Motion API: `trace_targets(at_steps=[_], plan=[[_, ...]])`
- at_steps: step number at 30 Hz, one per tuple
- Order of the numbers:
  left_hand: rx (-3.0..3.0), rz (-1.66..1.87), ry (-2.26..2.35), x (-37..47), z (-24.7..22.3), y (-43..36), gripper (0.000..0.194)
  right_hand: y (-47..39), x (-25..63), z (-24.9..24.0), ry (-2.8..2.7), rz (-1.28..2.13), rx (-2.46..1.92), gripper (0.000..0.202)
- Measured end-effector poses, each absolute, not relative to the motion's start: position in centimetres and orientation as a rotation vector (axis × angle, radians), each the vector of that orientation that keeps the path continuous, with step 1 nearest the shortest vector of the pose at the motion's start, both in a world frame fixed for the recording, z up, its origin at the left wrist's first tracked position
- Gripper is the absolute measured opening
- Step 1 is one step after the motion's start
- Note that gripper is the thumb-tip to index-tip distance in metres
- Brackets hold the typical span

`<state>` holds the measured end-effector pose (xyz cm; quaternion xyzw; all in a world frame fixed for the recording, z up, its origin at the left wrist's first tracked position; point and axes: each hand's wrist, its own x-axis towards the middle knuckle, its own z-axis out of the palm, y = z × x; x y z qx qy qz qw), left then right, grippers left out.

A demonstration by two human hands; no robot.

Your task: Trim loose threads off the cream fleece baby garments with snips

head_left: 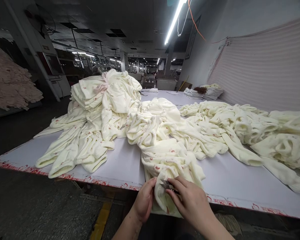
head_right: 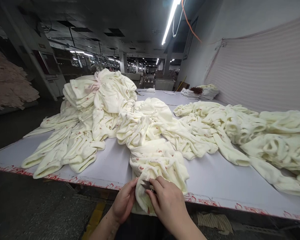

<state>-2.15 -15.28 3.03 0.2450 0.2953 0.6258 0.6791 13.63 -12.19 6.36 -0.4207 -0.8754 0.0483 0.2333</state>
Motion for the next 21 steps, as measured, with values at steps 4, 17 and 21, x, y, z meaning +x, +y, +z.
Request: trace_targets(at_steps=[4,17,21], plan=[[0.611,1.344,0.588,-2.1,3.2,-14.2,0.033,-11.7,14.1,6.1,-2.314,0.195,-1.204,0.027],[0.707,1.129,0.695,-1.4,2.8,-4.7,0.043,-14.1,13.0,-0.5,-2.423,0.674,-1.237,0.03],[0.742,1.224,0.842,-3.5,2.8,-7.9,0.039,-11.6,13.2,-0.3,-2.373,0.715,-1.17,0.033]])
